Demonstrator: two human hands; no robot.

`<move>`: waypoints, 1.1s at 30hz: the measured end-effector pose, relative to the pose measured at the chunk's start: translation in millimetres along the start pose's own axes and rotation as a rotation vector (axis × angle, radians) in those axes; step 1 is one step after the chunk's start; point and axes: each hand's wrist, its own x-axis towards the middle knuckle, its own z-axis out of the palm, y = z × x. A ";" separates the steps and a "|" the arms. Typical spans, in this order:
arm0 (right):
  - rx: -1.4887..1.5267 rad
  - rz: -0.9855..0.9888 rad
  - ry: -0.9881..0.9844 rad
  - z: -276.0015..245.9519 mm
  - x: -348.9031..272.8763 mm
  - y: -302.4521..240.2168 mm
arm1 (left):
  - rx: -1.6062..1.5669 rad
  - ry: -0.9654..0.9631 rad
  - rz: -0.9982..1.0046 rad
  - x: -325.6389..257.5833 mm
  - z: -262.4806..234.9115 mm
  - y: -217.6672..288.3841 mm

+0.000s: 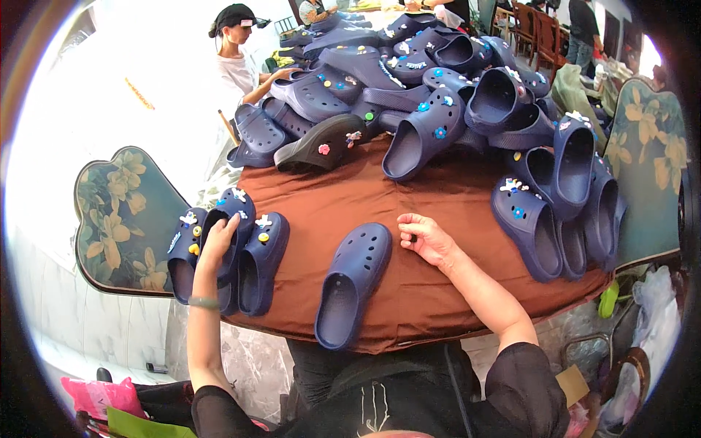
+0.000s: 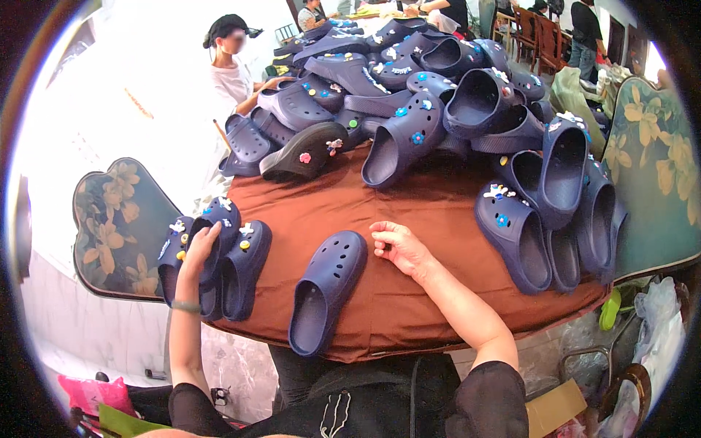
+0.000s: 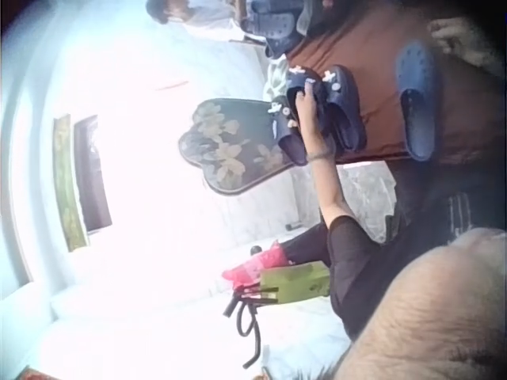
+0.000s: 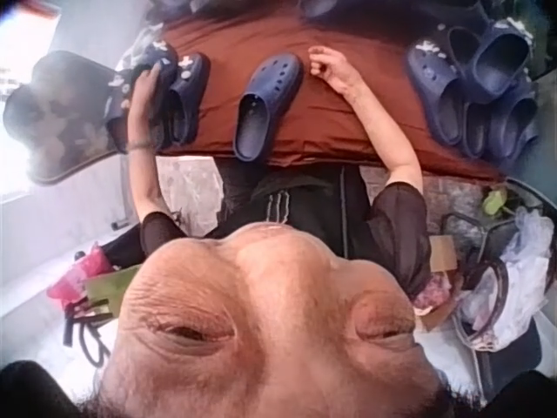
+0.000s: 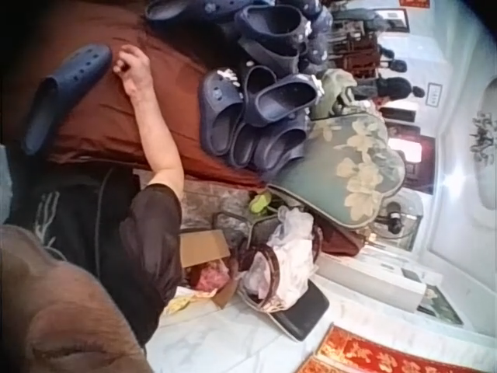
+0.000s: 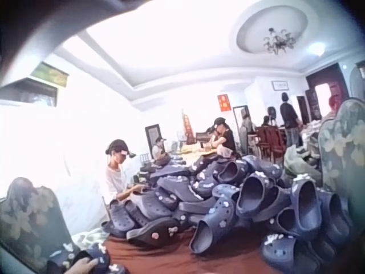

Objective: Attaching decorative charms and accessories to rubber clogs.

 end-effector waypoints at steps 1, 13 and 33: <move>0.006 -0.007 0.005 -1.2 -1.2 -0.3 | -0.171 -0.069 -0.111 7.4 3.5 7.9; 0.006 0.019 0.023 -7.7 -1.7 1.2 | -0.892 0.077 0.133 0.3 28.5 43.2; 0.201 0.052 0.136 -11.5 -1.4 -18.8 | -1.154 -0.331 -0.071 9.4 183.8 92.7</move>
